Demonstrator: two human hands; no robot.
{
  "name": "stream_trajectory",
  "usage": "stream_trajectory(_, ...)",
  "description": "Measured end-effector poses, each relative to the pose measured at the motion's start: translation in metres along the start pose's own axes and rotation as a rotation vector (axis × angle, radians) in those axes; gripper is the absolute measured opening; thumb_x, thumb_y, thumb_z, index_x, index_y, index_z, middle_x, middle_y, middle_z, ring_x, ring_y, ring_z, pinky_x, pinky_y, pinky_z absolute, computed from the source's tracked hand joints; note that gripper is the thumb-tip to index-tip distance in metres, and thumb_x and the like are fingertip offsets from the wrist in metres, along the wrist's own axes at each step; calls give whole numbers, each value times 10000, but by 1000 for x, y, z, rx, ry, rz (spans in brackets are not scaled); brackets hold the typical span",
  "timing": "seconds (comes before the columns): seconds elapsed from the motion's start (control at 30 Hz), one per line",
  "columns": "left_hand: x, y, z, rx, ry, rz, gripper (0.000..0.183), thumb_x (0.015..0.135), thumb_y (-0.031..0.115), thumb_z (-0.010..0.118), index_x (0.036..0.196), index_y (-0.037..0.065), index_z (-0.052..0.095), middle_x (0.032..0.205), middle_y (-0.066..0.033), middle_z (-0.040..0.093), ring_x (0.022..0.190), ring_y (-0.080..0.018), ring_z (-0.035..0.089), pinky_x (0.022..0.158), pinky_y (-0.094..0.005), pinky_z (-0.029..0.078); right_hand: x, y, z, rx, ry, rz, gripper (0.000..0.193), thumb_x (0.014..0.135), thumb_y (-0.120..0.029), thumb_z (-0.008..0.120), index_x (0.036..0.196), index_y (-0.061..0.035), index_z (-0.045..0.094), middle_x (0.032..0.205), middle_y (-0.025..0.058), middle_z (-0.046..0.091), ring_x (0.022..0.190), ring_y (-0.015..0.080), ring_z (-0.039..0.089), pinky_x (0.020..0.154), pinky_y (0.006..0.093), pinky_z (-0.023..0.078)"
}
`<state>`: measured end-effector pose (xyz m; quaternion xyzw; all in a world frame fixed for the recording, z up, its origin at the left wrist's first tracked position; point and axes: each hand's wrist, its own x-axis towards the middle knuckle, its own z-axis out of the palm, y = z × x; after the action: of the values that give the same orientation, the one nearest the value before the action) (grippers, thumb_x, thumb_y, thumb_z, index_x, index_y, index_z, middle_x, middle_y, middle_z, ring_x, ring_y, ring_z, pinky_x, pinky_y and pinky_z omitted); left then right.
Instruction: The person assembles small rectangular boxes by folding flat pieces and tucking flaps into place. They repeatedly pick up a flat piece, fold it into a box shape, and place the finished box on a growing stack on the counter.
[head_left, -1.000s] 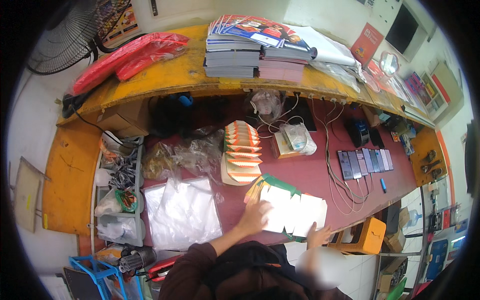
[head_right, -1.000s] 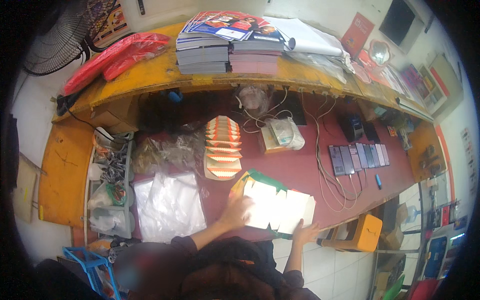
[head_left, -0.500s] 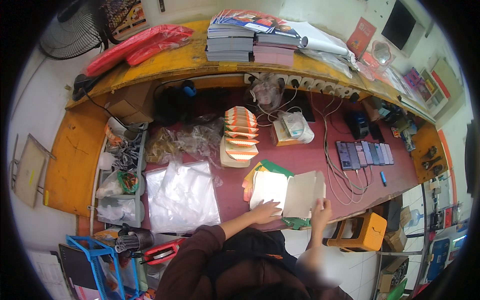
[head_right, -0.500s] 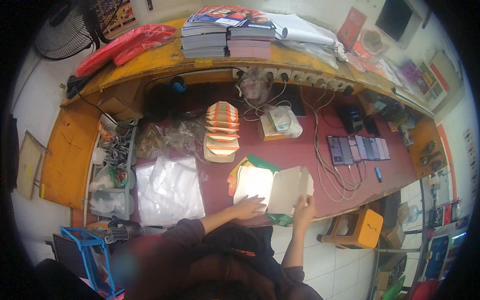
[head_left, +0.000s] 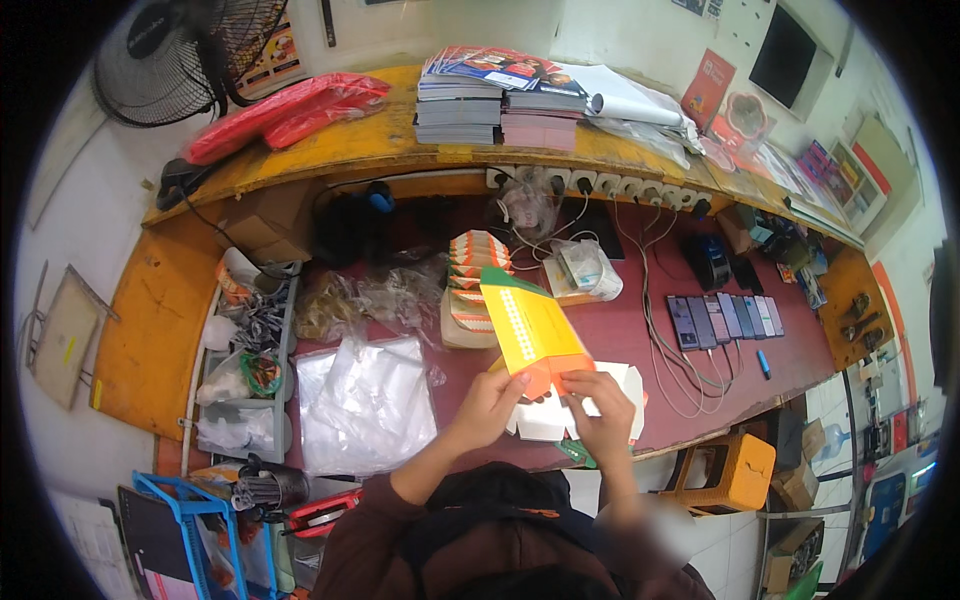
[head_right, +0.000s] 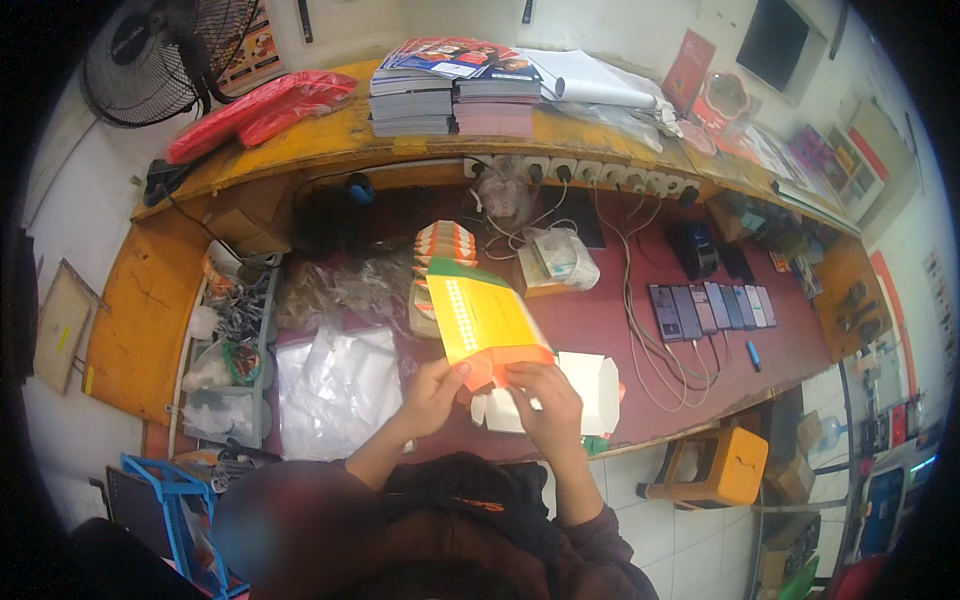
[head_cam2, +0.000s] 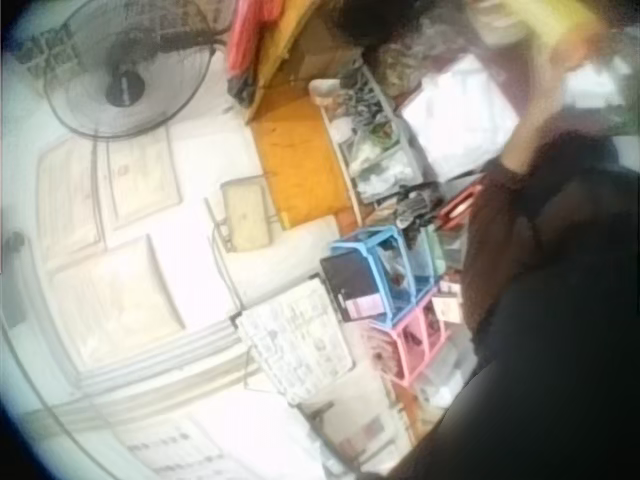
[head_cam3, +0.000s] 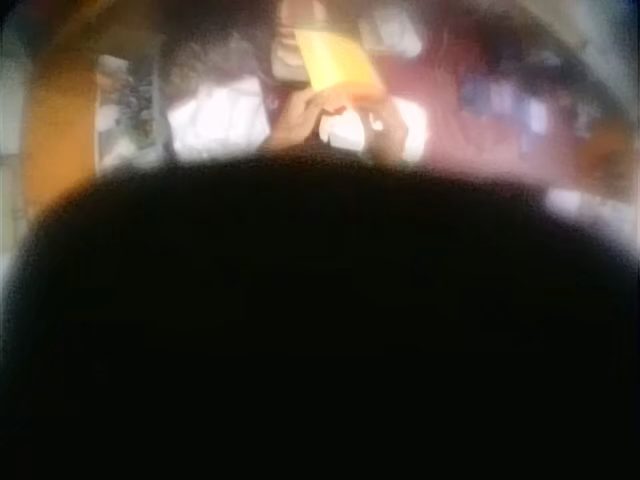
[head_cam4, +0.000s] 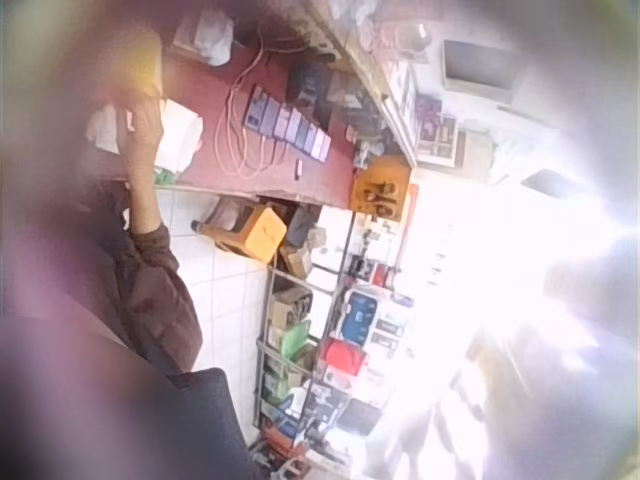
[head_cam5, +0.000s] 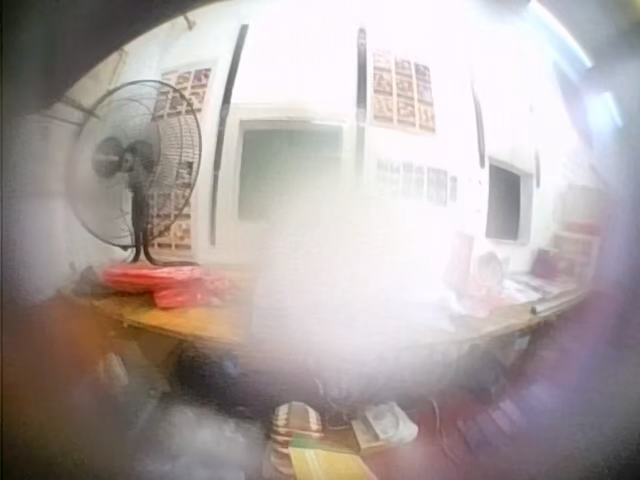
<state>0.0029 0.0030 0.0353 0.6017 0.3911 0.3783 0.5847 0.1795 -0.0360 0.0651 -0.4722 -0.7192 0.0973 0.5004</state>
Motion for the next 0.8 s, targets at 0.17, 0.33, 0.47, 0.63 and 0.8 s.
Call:
stream_trajectory(0.17,-4,29,-6,457,451,703,108,753,58,711,808,-4,642,705,-108,609,606,-238,586,533,-322,444,14,-16,-5,149,92,152,80,759,27,656,832,13,627,816,100,622,690,156,578,568,240,448)
stream_trajectory(0.33,-21,42,16,304,431,636,133,759,41,708,867,-24,667,797,-113,640,692,-201,632,595,-282,476,15,-41,18,225,197,139,51,782,-19,670,786,-9,620,750,78,571,608,112,532,483,214,410)
stream_trajectory(0.47,-27,44,15,30,328,541,155,789,29,694,928,-36,674,931,-107,648,813,-163,640,690,-255,510,16,-48,18,235,246,141,45,782,-20,671,789,-13,627,754,81,586,606,108,538,483,217,417)
stream_trajectory(0.63,-30,43,13,-229,205,407,229,800,19,692,1014,-45,640,1006,-92,628,924,-166,621,774,-259,522,15,-51,12,169,200,122,46,774,-18,675,780,-19,629,763,94,606,593,146,563,487,227,430)
stream_trajectory(0.8,-26,41,11,-458,245,411,284,796,-3,689,1054,-40,577,1022,-84,613,932,-163,620,802,-276,526,11,-61,18,-117,55,-111,272,722,21,652,990,-14,622,934,131,580,760,244,587,611,301,479)
